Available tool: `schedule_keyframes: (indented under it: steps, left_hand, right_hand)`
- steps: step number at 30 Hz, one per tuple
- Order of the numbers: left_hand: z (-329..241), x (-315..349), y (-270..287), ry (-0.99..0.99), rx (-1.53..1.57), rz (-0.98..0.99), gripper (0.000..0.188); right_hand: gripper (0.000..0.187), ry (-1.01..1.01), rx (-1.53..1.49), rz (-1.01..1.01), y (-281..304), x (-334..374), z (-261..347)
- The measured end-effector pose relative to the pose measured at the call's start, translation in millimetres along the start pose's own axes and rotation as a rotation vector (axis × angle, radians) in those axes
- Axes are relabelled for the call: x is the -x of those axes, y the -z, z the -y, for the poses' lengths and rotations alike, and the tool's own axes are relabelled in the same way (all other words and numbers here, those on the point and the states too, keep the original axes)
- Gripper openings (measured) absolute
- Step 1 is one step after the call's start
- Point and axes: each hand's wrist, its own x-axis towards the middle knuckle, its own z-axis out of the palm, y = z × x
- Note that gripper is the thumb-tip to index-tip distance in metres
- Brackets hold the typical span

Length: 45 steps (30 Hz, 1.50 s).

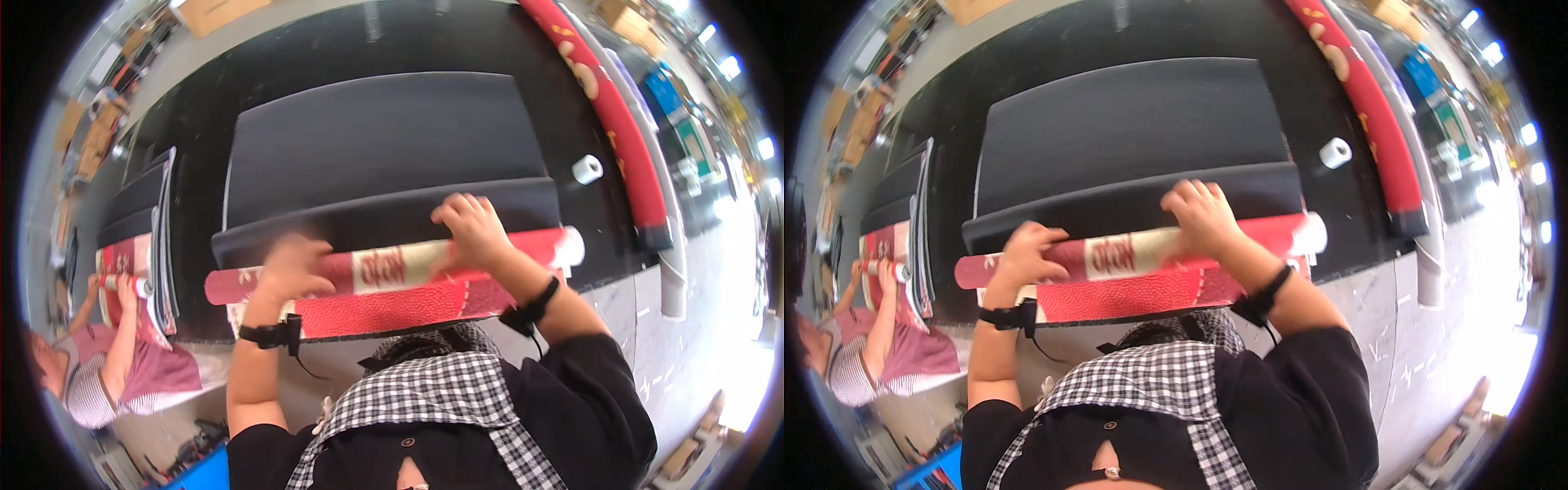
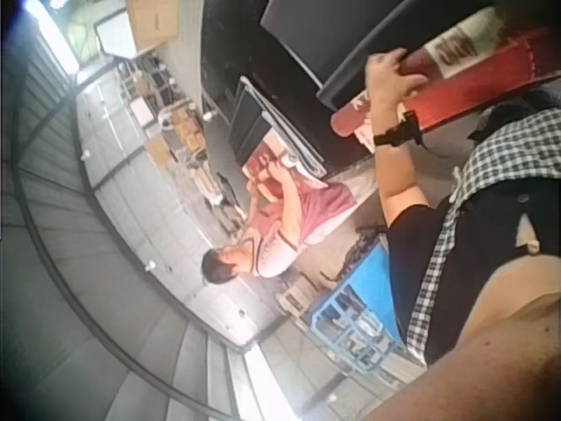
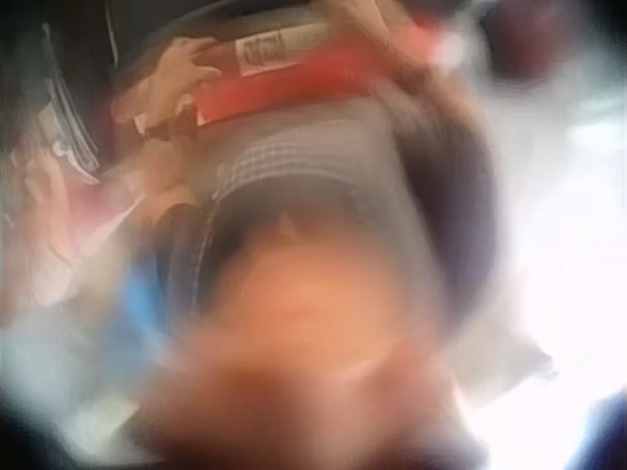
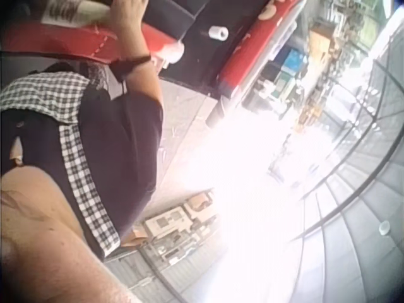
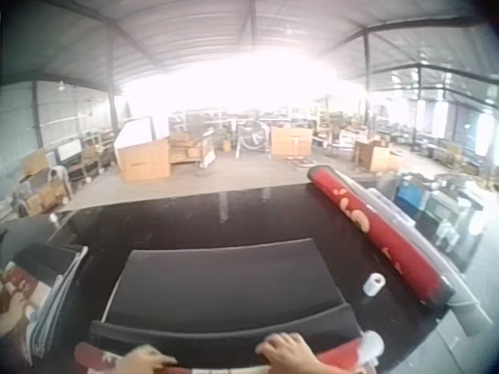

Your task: Rolling up printed floor mats and securing them with tape.

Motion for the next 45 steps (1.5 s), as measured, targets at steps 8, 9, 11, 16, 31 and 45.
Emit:
schedule_keyframes:
  steps: [8, 9, 11, 16, 31, 45]
  left_hand:
    - [11, -20, -32, -0.058, -0.349, -0.397, 0.083]
    - [12, -27, -34, -0.055, -0.369, -0.461, 0.076]
    - [21, -37, -25, -0.045, -0.339, -0.418, 0.072]
    - [-1, -4, -5, -0.065, -0.246, -0.162, 0.061]
    - [-33, 3, -57, -0.101, -0.385, -0.380, 0.083]
    - [-37, 24, -3, -0.035, -0.009, -0.065, 0.070]
  right_hand:
    - [0.065, 0.081, 0.376, -0.137, -32, 0, -3]
    - [0.065, 0.071, 0.380, -0.139, -36, -4, -9]
    - [0.067, -0.021, 0.177, 0.080, -34, -26, -16]
    - [0.061, -0.013, 0.081, 0.275, -6, -8, -3]
    - [0.070, 0.095, 0.235, -0.015, -19, 19, 0]
    - [0.047, -0.043, -0.050, 0.142, 21, 19, -6]
